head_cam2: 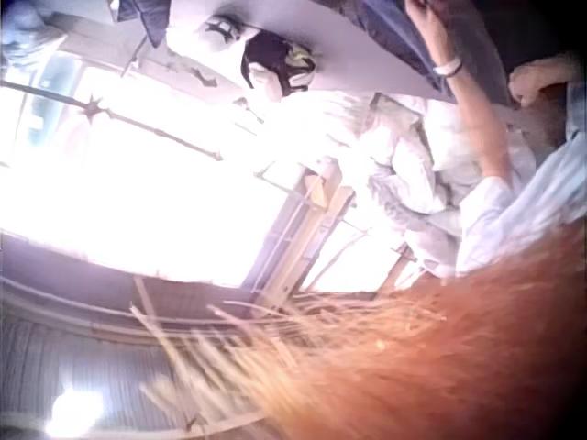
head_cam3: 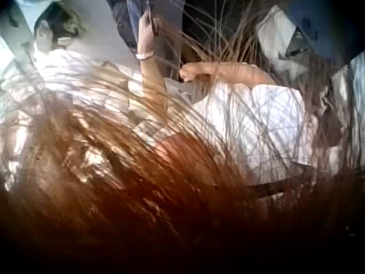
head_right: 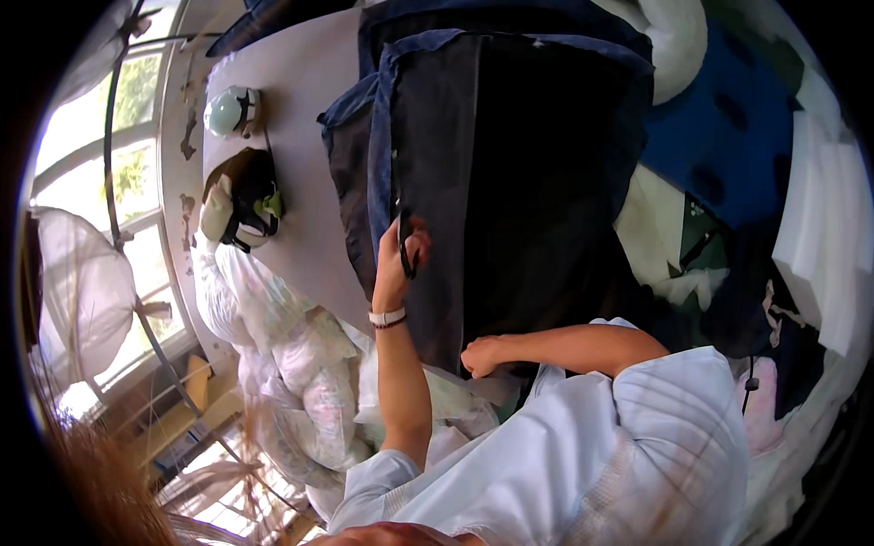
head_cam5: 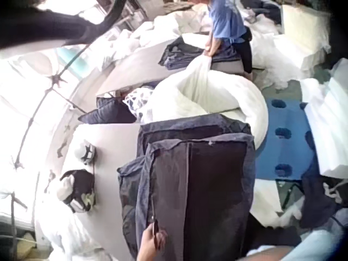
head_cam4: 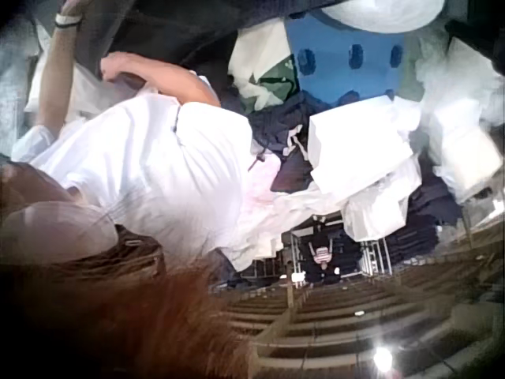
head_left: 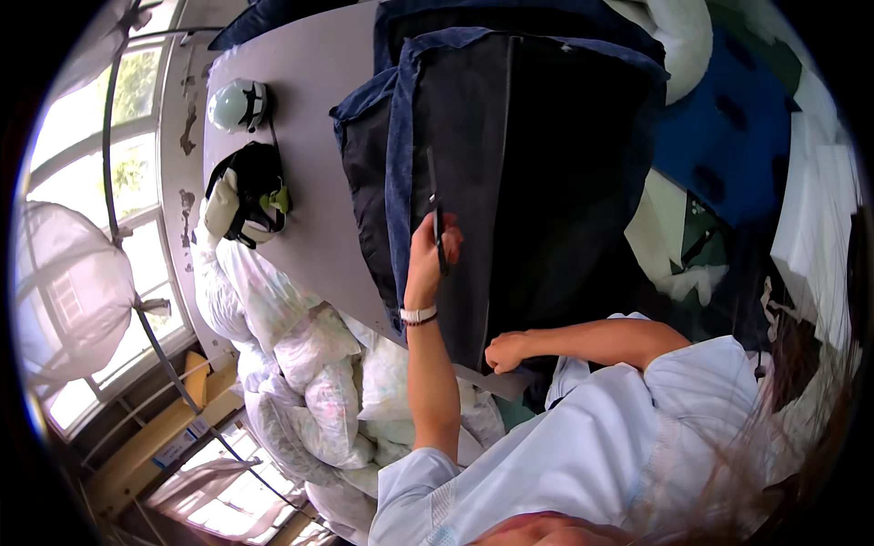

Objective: The person uses scissors to cut through layers of dark blue and black fabric on a table, occasionally lifting and turning the material.

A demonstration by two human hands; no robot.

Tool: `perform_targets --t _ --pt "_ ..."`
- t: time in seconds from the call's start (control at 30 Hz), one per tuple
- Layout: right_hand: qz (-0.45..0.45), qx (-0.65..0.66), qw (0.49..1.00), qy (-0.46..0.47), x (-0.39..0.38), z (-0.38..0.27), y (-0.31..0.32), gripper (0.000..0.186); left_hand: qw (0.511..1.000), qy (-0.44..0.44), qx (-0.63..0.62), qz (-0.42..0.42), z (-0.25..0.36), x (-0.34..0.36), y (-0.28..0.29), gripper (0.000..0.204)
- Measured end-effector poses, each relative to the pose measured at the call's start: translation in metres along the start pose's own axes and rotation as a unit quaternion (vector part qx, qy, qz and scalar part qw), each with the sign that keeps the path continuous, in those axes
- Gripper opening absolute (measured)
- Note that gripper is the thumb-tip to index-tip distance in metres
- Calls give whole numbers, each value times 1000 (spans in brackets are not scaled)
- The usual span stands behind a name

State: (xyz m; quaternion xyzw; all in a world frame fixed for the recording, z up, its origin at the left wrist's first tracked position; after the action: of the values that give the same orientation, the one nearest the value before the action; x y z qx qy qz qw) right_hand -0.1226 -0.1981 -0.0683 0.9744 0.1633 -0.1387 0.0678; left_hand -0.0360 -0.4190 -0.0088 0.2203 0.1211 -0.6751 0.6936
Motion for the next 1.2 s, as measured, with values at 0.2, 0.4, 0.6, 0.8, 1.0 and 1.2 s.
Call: perform_targets --t 0.2,0.4,0.6,0.8,1.0,1.2 --pt "293 163 937 99 -124 -11 204 23 754 258 391 459 -145 -194 231 53" --pt "714 -275 629 -139 -229 23 424 40 863 318 -56 388 -309 -251 181 49" --pt "543 -317 657 -416 -174 87 519 72 786 160 -252 542 -313 -244 77 33" --pt "451 -207 770 -401 -113 121 564 39 753 100 30 650 -206 -267 175 32" --pt "545 -77 835 8 -118 -89 614 53 680 -25 193 707 16 -324 282 29" --pt "594 109 744 285 -295 -317 564 37 628 -373 -73 680 194 -453 265 20"
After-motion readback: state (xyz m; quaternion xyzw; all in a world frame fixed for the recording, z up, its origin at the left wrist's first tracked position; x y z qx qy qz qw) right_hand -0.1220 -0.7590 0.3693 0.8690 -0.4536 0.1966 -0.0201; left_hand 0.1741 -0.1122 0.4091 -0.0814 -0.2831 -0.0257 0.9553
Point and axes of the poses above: each hand's wrist, its own x-axis towards the middle knuckle, its own y-axis out of the back of the hand, z = x × y, the point moved 8 cm from there along x, towards the middle knuckle, and after that the axes turned 2 degrees about x, right-handed, at the moved point
